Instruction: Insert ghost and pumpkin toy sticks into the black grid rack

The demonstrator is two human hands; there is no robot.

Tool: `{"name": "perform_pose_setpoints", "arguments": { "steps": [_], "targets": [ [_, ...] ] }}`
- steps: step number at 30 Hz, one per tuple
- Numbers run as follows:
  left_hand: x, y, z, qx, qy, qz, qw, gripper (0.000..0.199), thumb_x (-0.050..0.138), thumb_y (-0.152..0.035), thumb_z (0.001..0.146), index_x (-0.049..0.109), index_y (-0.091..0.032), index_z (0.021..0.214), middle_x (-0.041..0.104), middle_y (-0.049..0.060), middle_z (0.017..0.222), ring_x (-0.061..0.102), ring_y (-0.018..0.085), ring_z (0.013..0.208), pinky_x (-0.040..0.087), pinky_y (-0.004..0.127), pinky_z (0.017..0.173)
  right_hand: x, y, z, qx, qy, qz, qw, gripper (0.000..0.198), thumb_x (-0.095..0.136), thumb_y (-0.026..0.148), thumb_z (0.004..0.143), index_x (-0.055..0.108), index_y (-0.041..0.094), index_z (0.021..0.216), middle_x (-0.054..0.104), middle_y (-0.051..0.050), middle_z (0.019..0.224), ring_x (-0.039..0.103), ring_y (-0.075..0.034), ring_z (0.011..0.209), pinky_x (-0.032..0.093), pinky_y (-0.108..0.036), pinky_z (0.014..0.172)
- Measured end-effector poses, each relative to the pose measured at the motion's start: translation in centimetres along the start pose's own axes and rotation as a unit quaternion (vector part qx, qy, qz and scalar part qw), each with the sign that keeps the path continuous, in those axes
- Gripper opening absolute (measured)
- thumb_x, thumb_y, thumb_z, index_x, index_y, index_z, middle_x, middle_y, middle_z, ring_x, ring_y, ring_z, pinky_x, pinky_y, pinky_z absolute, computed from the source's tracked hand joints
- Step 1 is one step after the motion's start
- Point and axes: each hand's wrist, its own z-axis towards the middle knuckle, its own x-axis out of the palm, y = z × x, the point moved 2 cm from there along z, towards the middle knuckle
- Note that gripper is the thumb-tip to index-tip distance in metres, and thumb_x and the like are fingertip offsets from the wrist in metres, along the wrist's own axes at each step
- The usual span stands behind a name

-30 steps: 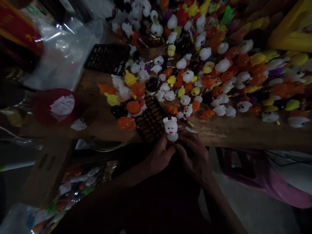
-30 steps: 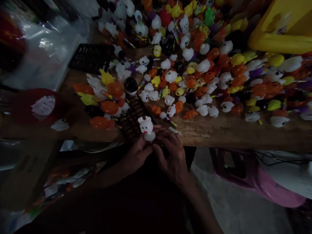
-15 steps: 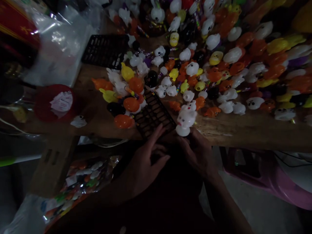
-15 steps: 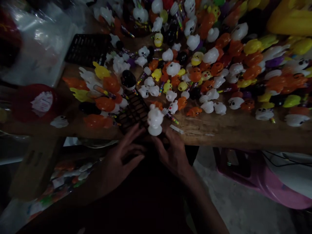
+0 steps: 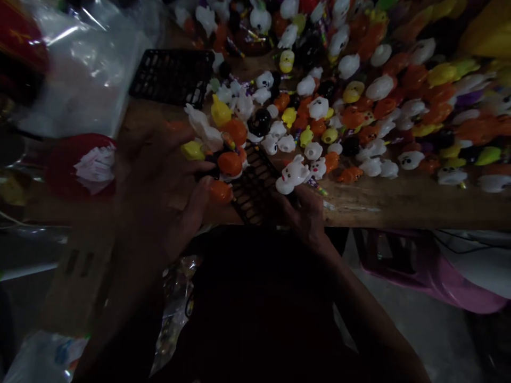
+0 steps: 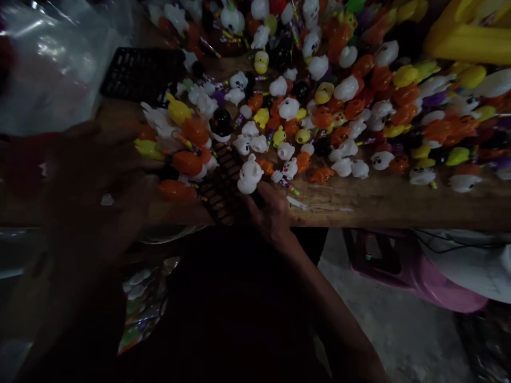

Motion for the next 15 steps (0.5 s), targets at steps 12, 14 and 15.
{"name": "perform_pose_setpoints", "arguments": {
  "steps": [12, 14, 15],
  "targets": [
    [3.0, -0.4, 0.7, -0.034, 0.040, 0.010, 0.999, 0.048, 0.068, -0.033, 0.084, 0.058, -0.025, 0.130, 0.051, 0.011, 0.152, 0.035, 0.038, 0.150, 0.031, 0.062, 0.125, 0.3, -0.4, 1.3, -0.043, -0.006, 0.017, 0.999, 0.007, 0.060, 0.019, 0.093, 0.065, 0.019, 0.087, 0.065, -0.001, 0.076, 0.060, -0.013, 0.065, 0.049, -0.024, 0.062],
    [3.1, -0.7, 0.6, -0.032, 0.036, -0.007, 0.999, 0.042, 0.067, -0.030, 0.084, 0.060, -0.026, 0.126, 0.051, 0.009, 0.152, 0.037, 0.036, 0.150, 0.031, 0.061, 0.126, 0.1, -0.9, 0.9, -0.043, -0.021, 0.014, 0.999, 0.006, 0.060, 0.018, 0.092, 0.066, 0.020, 0.092, 0.068, -0.003, 0.082, 0.064, -0.015, 0.071, 0.053, -0.026, 0.066],
    [3.1, -0.9, 0.5, -0.035, 0.030, -0.015, 0.999, 0.042, 0.067, -0.030, 0.084, 0.060, -0.025, 0.125, 0.052, 0.009, 0.152, 0.039, 0.036, 0.149, 0.032, 0.061, 0.126, 0.0, -1.2, 0.7, -0.030, -0.013, 0.015, 0.999, 0.008, 0.060, 0.018, 0.092, 0.066, 0.020, 0.097, 0.070, -0.005, 0.088, 0.067, -0.018, 0.077, 0.055, -0.028, 0.070]
  ]
}}
